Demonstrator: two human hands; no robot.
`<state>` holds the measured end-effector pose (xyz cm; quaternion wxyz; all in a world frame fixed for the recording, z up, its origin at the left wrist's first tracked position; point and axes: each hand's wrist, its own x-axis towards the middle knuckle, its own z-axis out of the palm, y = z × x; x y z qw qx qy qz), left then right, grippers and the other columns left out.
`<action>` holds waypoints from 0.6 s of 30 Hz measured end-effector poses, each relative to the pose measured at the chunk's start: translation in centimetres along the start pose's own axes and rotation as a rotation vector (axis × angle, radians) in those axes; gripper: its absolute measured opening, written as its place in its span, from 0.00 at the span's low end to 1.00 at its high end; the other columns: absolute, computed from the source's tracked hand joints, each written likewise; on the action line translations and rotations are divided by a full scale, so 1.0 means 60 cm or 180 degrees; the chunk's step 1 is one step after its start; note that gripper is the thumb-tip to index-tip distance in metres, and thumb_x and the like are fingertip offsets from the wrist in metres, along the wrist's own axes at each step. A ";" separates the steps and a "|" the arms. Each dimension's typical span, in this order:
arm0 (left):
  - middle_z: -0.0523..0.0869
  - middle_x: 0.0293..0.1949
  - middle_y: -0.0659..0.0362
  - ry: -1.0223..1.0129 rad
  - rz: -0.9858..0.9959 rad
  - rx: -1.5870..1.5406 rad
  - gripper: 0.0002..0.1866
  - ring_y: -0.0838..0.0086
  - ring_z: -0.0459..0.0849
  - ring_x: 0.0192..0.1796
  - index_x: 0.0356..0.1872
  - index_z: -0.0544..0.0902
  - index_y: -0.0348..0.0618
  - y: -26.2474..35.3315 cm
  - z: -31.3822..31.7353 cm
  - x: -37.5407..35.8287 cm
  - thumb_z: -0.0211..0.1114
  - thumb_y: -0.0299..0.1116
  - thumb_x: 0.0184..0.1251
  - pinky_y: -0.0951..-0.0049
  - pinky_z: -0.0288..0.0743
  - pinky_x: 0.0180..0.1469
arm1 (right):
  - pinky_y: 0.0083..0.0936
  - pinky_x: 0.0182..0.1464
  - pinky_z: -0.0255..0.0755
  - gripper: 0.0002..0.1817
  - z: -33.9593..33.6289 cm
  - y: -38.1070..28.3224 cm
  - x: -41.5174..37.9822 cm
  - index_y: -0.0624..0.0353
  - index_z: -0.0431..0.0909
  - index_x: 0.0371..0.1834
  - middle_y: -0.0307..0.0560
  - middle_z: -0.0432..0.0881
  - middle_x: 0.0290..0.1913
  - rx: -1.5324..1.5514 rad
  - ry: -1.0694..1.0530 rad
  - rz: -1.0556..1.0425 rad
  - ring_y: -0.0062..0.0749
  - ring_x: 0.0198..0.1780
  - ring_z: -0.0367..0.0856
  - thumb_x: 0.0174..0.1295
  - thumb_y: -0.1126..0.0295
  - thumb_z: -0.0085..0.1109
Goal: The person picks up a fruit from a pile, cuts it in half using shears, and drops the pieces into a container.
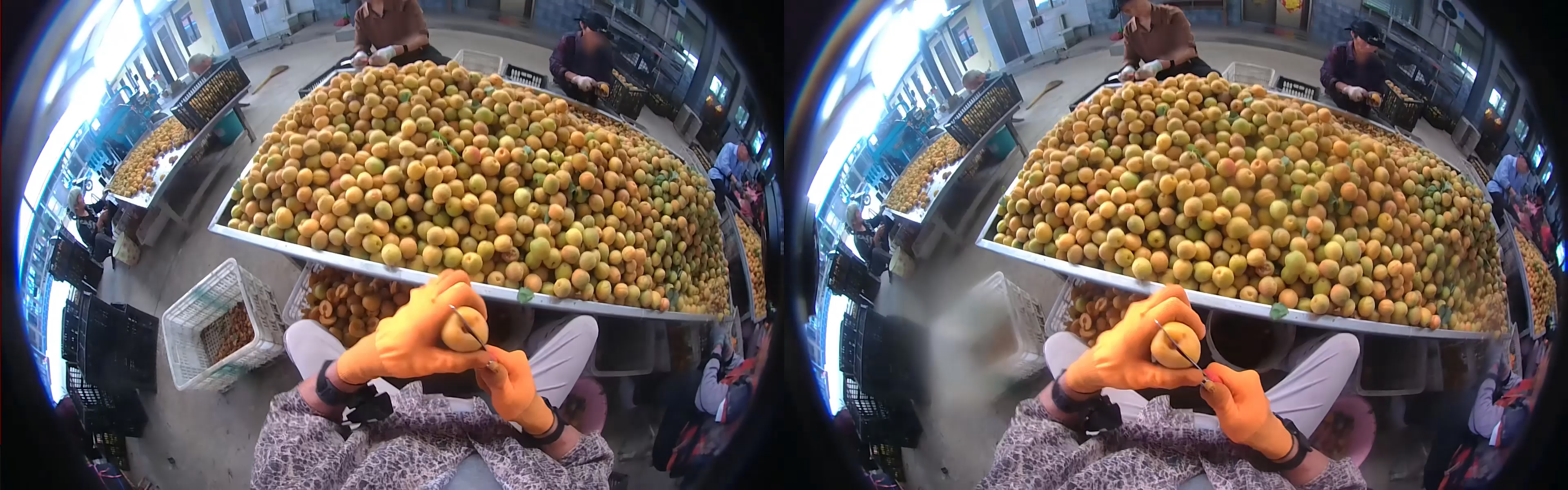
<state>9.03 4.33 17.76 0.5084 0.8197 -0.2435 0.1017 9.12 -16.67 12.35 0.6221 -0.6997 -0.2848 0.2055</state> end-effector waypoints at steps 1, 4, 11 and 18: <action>0.76 0.36 0.58 0.0001 -0.0331 -0.0671 0.22 0.68 0.75 0.40 0.42 0.77 0.43 -0.013 0.006 -0.009 0.78 0.34 0.46 0.70 0.68 0.44 | 0.19 0.23 0.58 0.27 -0.006 -0.011 -0.003 0.64 0.72 0.26 0.36 0.67 0.18 -0.0013 0.0010 -0.0066 0.17 0.21 0.63 0.72 0.48 0.49; 0.76 0.32 0.63 0.0445 -0.1322 -0.2489 0.20 0.79 0.75 0.35 0.47 0.77 0.38 -0.037 0.010 -0.026 0.69 0.34 0.53 0.79 0.67 0.42 | 0.19 0.16 0.49 0.28 -0.004 -0.009 -0.015 0.62 0.68 0.24 0.34 0.64 0.14 0.0655 0.0869 -0.0802 0.17 0.14 0.59 0.68 0.46 0.55; 0.78 0.47 0.56 0.0148 -0.1531 -0.4147 0.35 0.72 0.77 0.52 0.63 0.67 0.39 -0.067 0.075 -0.063 0.68 0.44 0.56 0.75 0.73 0.51 | 0.24 0.37 0.68 0.41 -0.022 -0.051 0.075 0.54 0.82 0.54 0.38 0.74 0.31 -0.1122 0.0146 -0.1013 0.27 0.33 0.71 0.26 0.69 0.85; 0.72 0.57 0.55 0.0159 -0.1136 -0.2291 0.24 0.69 0.74 0.58 0.61 0.69 0.38 -0.057 0.072 -0.074 0.52 0.47 0.74 0.66 0.71 0.58 | 0.28 0.42 0.75 0.39 -0.016 -0.004 0.075 0.57 0.78 0.56 0.41 0.81 0.36 -0.0919 0.0117 -0.1147 0.33 0.37 0.81 0.32 0.74 0.80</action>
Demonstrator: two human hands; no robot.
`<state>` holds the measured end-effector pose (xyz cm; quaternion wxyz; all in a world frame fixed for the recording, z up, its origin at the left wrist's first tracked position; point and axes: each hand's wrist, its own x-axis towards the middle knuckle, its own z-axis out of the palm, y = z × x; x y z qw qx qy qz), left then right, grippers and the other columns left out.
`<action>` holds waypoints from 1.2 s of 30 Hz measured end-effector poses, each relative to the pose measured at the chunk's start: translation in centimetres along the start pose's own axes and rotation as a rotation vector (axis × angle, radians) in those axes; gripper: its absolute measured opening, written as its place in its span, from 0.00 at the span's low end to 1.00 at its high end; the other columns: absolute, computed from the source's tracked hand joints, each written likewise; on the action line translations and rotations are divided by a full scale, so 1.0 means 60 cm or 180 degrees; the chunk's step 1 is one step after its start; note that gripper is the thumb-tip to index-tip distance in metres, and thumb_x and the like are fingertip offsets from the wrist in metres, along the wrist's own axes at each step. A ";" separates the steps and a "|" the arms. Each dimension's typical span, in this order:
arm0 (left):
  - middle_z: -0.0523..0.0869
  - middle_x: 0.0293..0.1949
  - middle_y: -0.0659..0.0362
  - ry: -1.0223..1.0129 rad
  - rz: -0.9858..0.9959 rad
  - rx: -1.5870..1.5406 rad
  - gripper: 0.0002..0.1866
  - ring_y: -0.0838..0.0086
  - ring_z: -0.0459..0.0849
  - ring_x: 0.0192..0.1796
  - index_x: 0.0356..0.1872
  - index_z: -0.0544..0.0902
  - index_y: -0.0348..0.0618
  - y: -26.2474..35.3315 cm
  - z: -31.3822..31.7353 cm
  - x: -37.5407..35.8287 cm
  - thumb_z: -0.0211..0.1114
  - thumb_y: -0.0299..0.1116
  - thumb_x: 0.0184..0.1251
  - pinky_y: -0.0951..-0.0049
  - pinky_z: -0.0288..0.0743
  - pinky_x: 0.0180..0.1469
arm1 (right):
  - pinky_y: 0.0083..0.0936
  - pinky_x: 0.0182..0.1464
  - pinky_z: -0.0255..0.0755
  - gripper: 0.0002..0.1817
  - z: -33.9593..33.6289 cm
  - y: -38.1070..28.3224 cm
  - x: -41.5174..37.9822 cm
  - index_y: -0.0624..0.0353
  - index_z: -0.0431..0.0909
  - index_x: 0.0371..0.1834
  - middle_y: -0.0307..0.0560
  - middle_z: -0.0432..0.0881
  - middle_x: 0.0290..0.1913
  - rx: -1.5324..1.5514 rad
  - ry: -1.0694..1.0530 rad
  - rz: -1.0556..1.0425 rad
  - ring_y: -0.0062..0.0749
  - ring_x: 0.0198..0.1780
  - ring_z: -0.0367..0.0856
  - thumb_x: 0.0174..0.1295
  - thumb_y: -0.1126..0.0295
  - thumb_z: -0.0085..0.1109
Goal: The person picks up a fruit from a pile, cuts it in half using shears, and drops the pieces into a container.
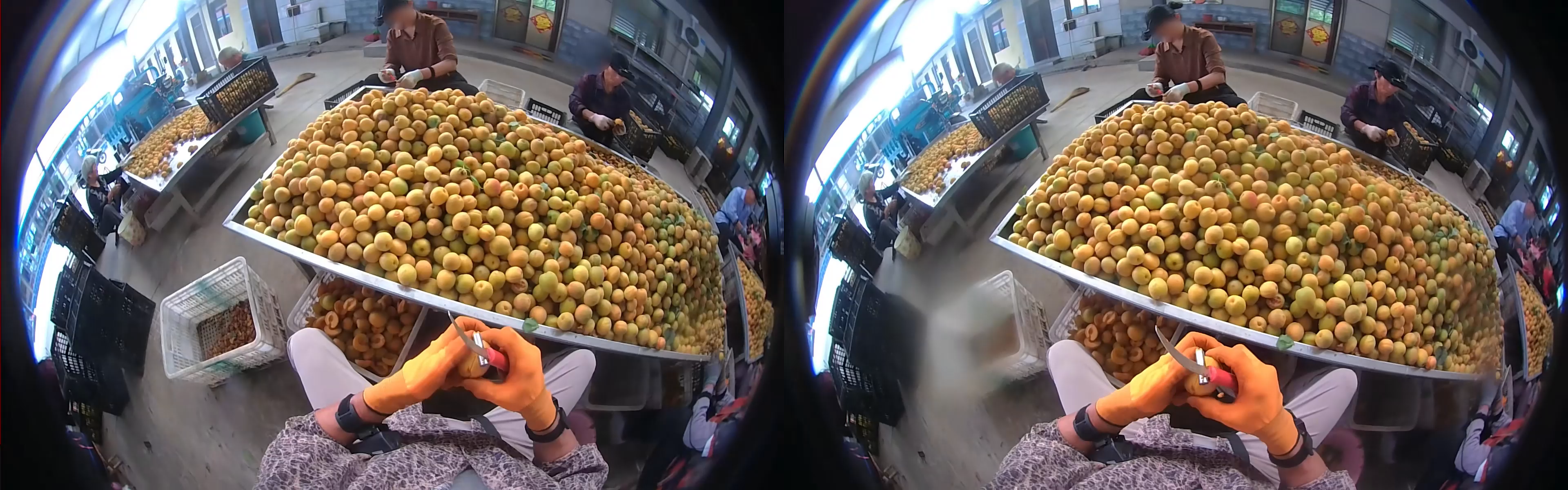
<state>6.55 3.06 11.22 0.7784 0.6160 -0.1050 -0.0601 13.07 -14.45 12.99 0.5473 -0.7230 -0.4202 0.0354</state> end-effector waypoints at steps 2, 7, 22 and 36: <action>0.70 0.57 0.50 0.0328 -0.0338 0.0045 0.21 0.60 0.75 0.56 0.57 0.71 0.34 0.017 0.013 -0.008 0.60 0.32 0.65 0.63 0.71 0.58 | 0.28 0.38 0.76 0.38 0.001 -0.018 0.009 0.57 0.76 0.57 0.44 0.81 0.35 -0.0263 -0.0024 -0.0173 0.35 0.32 0.81 0.35 0.71 0.79; 0.71 0.55 0.47 0.0438 0.1276 0.1746 0.27 0.54 0.76 0.54 0.55 0.72 0.35 -0.040 0.002 -0.005 0.67 0.23 0.50 0.61 0.73 0.54 | 0.28 0.33 0.75 0.33 0.018 -0.016 0.007 0.59 0.76 0.56 0.48 0.79 0.32 -0.0600 -0.0072 -0.0238 0.38 0.30 0.81 0.43 0.68 0.76; 0.74 0.23 0.60 0.0867 -0.0035 -0.2809 0.28 0.78 0.65 0.20 0.45 0.75 0.50 -0.055 -0.048 -0.044 0.46 0.65 0.72 0.80 0.55 0.20 | 0.13 0.17 0.49 0.40 0.098 0.014 0.006 0.70 0.71 0.56 0.34 0.70 0.25 0.2734 0.1089 0.0861 0.11 0.16 0.58 0.61 0.39 0.60; 0.73 0.21 0.64 0.2424 -0.0341 -0.1745 0.28 0.83 0.67 0.18 0.35 0.78 0.42 -0.056 -0.069 -0.102 0.50 0.60 0.74 0.85 0.61 0.20 | 0.13 0.29 0.66 0.19 0.166 0.004 0.052 0.65 0.82 0.46 0.32 0.76 0.25 0.1097 -0.0196 0.1174 0.11 0.26 0.67 0.50 0.74 0.76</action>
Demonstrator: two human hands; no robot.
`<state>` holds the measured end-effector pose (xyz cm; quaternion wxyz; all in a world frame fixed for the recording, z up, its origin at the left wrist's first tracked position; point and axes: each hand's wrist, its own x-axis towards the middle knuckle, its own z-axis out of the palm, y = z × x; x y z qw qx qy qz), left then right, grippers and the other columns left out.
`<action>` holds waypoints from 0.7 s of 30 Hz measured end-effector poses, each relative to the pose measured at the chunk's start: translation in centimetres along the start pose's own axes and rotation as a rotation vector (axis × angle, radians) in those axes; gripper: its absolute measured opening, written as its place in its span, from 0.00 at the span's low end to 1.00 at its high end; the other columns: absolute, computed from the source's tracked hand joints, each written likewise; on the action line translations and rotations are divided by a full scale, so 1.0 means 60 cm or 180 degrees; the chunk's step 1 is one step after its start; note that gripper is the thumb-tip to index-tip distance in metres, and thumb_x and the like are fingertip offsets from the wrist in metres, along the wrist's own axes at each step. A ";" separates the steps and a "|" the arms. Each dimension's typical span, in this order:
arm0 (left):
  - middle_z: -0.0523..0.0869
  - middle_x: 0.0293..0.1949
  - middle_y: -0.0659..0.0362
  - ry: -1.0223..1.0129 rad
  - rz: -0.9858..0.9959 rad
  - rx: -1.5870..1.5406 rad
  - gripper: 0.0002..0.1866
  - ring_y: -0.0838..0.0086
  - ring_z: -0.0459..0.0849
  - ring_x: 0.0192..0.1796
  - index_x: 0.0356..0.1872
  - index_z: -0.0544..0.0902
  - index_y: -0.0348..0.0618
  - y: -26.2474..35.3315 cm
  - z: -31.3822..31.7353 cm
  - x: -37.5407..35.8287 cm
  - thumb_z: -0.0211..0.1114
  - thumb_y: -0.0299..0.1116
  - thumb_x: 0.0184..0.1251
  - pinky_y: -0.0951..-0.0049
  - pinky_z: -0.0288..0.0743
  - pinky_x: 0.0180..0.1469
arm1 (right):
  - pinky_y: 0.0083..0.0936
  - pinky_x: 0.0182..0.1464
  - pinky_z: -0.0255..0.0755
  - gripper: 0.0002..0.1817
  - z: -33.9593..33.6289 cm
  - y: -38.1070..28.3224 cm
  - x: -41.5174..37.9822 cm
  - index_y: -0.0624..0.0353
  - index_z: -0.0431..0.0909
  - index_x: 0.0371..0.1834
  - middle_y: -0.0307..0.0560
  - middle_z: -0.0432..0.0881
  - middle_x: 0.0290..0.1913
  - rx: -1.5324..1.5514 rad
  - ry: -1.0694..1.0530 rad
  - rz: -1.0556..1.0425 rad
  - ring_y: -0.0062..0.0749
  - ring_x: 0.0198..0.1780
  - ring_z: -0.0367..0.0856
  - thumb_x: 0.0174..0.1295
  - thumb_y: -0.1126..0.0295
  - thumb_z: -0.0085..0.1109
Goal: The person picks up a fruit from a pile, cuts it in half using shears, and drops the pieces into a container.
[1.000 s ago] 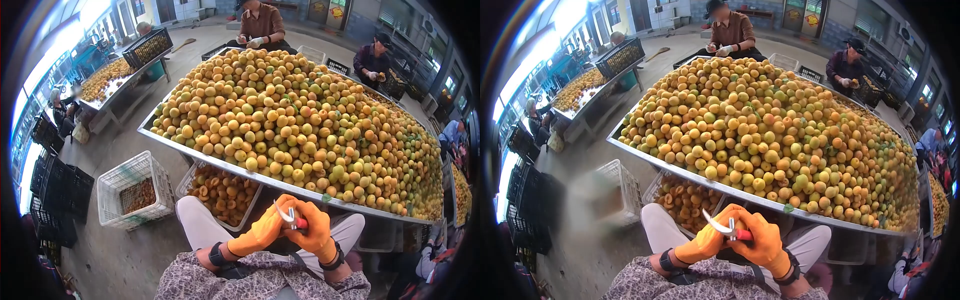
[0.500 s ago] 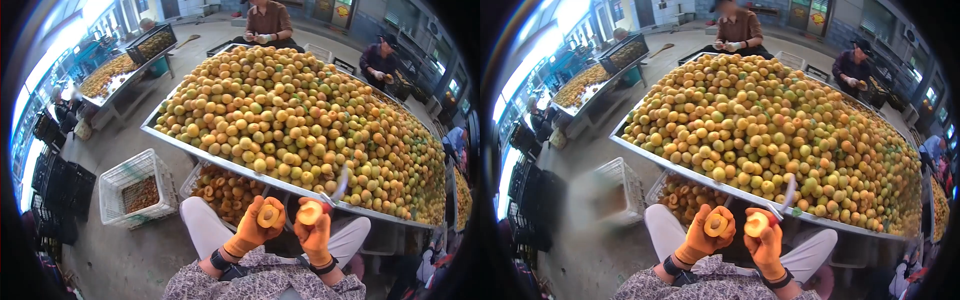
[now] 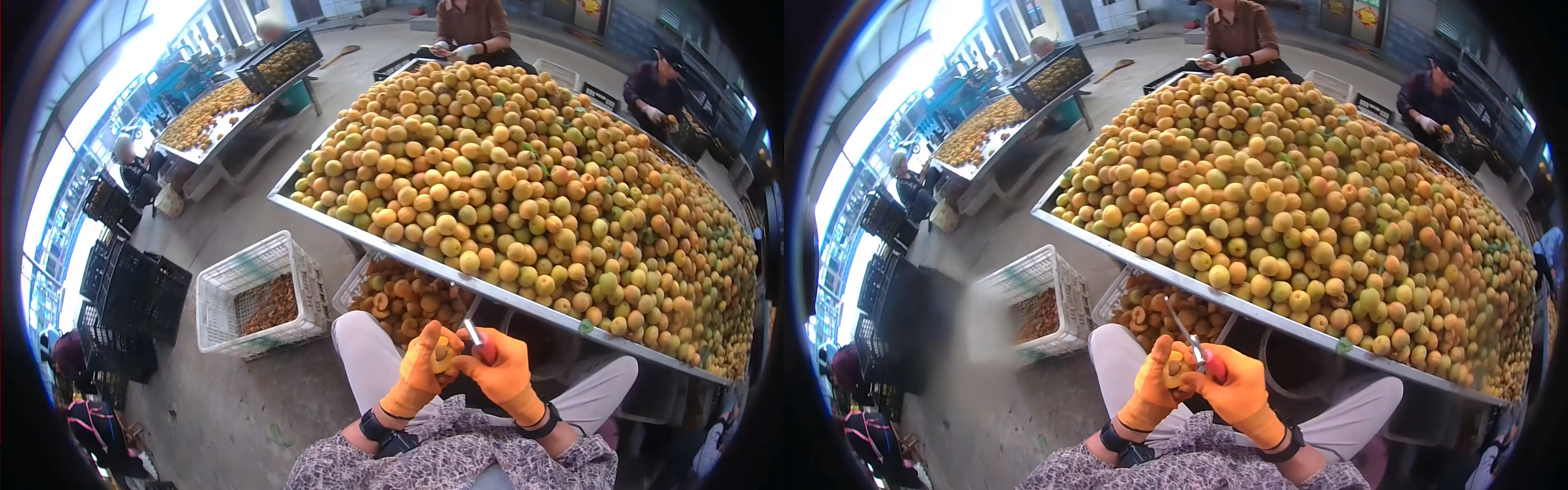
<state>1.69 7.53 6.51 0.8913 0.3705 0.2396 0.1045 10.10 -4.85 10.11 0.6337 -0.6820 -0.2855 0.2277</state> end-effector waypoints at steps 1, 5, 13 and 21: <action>0.73 0.21 0.64 -0.0034 -0.0044 0.0013 0.28 0.83 0.67 0.18 0.35 0.78 0.42 -0.006 -0.002 0.005 0.50 0.60 0.74 0.85 0.61 0.20 | 0.15 0.29 0.68 0.20 0.001 0.007 -0.007 0.64 0.82 0.46 0.33 0.78 0.26 -0.0045 0.0071 -0.0016 0.12 0.28 0.69 0.49 0.74 0.76; 0.76 0.25 0.64 -0.0114 0.0061 0.0471 0.29 0.79 0.70 0.19 0.34 0.77 0.42 -0.021 0.013 0.018 0.53 0.63 0.70 0.80 0.60 0.18 | 0.19 0.30 0.70 0.21 -0.006 0.025 -0.017 0.61 0.83 0.46 0.39 0.80 0.29 -0.0343 0.0263 -0.0356 0.19 0.28 0.74 0.47 0.75 0.76; 0.76 0.31 0.65 -0.1095 -0.1093 0.0169 0.31 0.83 0.67 0.23 0.35 0.78 0.46 -0.056 0.013 0.023 0.38 0.63 0.76 0.83 0.57 0.21 | 0.34 0.29 0.77 0.16 -0.046 0.053 -0.039 0.48 0.83 0.45 0.46 0.80 0.33 -0.1970 0.0307 -0.0920 0.44 0.29 0.82 0.51 0.64 0.70; 0.77 0.23 0.62 -0.0560 -0.1503 0.0706 0.13 0.83 0.65 0.17 0.42 0.76 0.46 -0.078 -0.018 0.062 0.50 0.44 0.74 0.84 0.53 0.18 | 0.32 0.26 0.74 0.14 -0.120 0.124 -0.084 0.51 0.80 0.37 0.43 0.77 0.29 -0.2324 0.0822 -0.1100 0.39 0.25 0.80 0.47 0.66 0.71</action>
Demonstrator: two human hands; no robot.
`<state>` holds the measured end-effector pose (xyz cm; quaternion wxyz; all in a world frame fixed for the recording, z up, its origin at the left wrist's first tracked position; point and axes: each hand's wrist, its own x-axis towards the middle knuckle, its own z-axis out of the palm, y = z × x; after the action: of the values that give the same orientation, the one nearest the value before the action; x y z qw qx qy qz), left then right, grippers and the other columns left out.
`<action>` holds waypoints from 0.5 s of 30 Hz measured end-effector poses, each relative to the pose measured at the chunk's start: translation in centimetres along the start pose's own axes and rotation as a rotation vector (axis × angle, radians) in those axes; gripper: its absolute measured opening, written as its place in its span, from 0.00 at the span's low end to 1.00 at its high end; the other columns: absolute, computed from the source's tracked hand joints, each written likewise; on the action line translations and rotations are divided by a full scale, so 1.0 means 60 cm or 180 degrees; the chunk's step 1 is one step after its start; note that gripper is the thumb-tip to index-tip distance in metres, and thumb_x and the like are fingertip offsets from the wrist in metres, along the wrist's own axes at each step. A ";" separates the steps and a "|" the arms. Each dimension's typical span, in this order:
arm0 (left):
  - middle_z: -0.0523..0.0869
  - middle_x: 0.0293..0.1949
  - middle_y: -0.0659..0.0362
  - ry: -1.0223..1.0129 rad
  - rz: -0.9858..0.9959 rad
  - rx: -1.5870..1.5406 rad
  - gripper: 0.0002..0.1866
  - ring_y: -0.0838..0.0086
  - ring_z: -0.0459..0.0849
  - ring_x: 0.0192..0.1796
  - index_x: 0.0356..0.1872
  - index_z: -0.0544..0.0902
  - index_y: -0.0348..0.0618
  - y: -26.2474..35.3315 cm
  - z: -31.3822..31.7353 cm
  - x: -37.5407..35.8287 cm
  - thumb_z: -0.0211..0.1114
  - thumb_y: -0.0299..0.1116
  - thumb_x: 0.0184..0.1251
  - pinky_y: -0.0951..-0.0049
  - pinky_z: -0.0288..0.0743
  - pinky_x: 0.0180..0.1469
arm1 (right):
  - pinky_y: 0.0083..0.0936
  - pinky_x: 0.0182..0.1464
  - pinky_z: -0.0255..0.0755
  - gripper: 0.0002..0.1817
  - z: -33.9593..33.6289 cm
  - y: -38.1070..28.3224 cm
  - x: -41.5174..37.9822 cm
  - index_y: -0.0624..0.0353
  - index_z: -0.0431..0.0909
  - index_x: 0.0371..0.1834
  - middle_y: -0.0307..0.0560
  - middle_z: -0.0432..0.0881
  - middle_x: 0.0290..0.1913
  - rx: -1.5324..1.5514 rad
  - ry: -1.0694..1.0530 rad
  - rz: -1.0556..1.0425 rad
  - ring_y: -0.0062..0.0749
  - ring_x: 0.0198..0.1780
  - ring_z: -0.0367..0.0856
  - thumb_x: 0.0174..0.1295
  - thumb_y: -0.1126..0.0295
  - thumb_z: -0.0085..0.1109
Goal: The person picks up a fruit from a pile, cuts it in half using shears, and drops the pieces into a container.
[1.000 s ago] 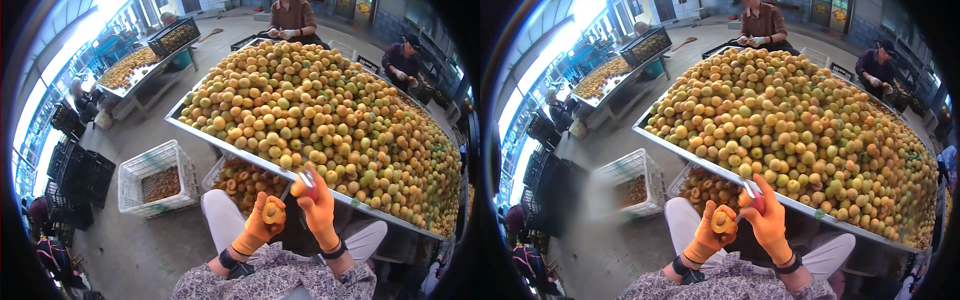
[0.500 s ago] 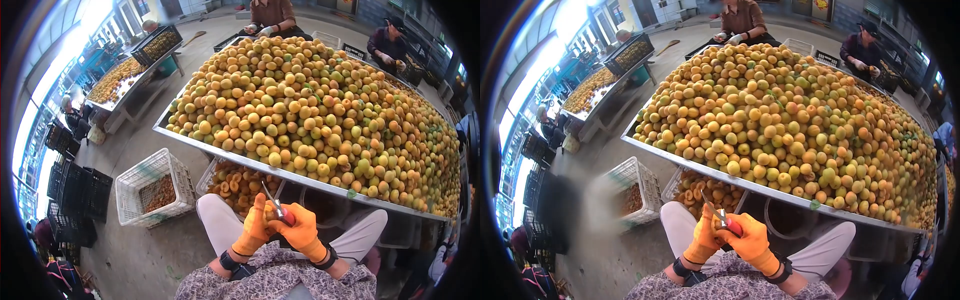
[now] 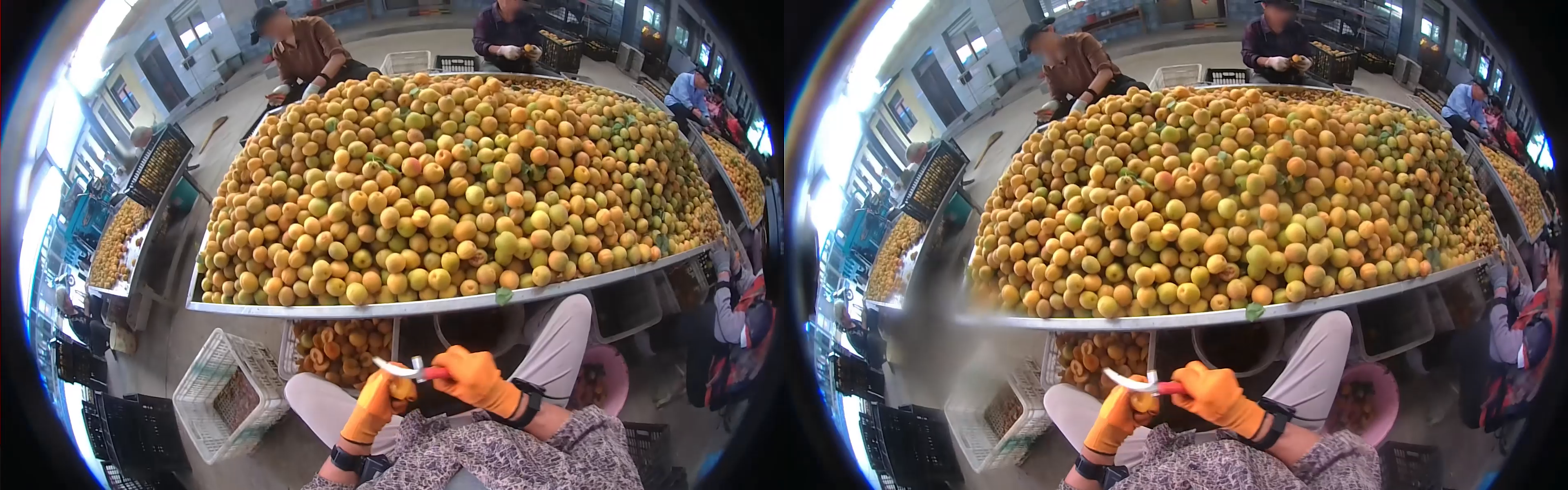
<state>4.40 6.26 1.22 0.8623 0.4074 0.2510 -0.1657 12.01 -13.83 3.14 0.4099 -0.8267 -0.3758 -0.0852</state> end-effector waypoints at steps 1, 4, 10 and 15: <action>0.78 0.24 0.61 0.0171 0.0404 0.0646 0.12 0.83 0.66 0.17 0.43 0.77 0.46 0.020 -0.007 -0.004 0.51 0.42 0.73 0.84 0.55 0.18 | 0.32 0.26 0.74 0.14 -0.017 0.011 0.001 0.51 0.80 0.38 0.43 0.77 0.28 -0.0204 0.0090 0.0087 0.38 0.25 0.80 0.47 0.67 0.71; 0.82 0.35 0.56 0.1317 0.1042 0.1887 0.10 0.71 0.81 0.29 0.46 0.76 0.43 0.067 -0.062 0.010 0.59 0.33 0.66 0.73 0.74 0.27 | 0.30 0.26 0.74 0.16 -0.053 0.046 0.007 0.54 0.80 0.41 0.44 0.80 0.29 -0.0644 0.0608 0.0661 0.38 0.25 0.81 0.48 0.72 0.71; 0.77 0.56 0.50 0.2335 0.2808 0.3877 0.19 0.51 0.79 0.54 0.52 0.78 0.43 0.193 -0.019 0.034 0.67 0.28 0.58 0.61 0.75 0.55 | 0.21 0.29 0.69 0.12 -0.095 0.071 -0.011 0.62 0.76 0.44 0.41 0.75 0.23 0.0950 0.1499 0.1533 0.23 0.24 0.72 0.63 0.68 0.65; 0.82 0.51 0.48 0.1378 0.3818 0.3964 0.16 0.54 0.82 0.52 0.52 0.80 0.43 0.300 0.096 0.184 0.63 0.27 0.63 0.62 0.76 0.54 | 0.15 0.29 0.63 0.16 -0.099 0.054 -0.002 0.64 0.75 0.42 0.34 0.72 0.25 0.1832 0.1661 0.1613 0.14 0.27 0.66 0.69 0.59 0.60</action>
<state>23.99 11.89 9.20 0.3598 0.8874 0.0175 0.2878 15.19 -19.52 4.94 0.7115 -0.6960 -0.0546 -0.0798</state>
